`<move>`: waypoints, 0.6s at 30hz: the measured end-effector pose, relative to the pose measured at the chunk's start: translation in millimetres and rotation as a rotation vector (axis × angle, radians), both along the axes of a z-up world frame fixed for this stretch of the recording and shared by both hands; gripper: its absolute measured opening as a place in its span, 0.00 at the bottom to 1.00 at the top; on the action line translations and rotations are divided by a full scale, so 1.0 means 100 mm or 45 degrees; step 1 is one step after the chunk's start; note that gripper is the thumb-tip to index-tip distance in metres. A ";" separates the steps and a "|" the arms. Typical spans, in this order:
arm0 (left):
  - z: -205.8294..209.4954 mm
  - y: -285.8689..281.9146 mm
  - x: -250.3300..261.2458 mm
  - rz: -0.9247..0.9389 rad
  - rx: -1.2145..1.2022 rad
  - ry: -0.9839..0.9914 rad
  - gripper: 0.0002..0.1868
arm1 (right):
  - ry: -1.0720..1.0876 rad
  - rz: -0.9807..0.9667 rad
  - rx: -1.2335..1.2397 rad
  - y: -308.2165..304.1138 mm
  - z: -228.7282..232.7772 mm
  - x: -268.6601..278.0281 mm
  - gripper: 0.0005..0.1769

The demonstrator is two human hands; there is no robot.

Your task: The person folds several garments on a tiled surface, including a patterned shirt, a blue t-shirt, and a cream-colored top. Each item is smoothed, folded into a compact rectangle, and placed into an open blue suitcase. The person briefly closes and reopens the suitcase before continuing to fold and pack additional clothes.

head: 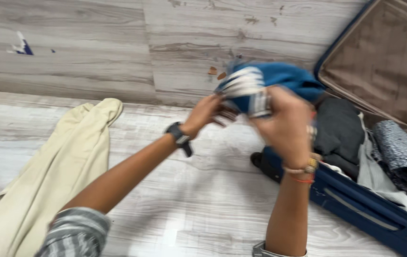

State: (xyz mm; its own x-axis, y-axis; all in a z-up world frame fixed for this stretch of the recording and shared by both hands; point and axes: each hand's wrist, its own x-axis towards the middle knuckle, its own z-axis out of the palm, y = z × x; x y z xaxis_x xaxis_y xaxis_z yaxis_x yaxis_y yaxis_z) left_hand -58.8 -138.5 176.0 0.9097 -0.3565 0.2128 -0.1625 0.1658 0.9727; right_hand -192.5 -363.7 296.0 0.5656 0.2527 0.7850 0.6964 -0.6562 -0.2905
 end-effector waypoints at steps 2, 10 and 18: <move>-0.40 0.72 0.06 0.213 -0.012 0.367 0.27 | 0.406 0.329 -0.315 0.47 -0.04 0.01 0.22; -1.49 2.43 -0.24 0.641 1.554 0.066 0.33 | 0.900 0.292 -0.868 1.12 -0.57 0.35 0.40; -1.05 2.41 0.11 0.373 1.299 -0.210 0.42 | 0.962 0.133 -0.933 1.63 -1.52 1.08 0.63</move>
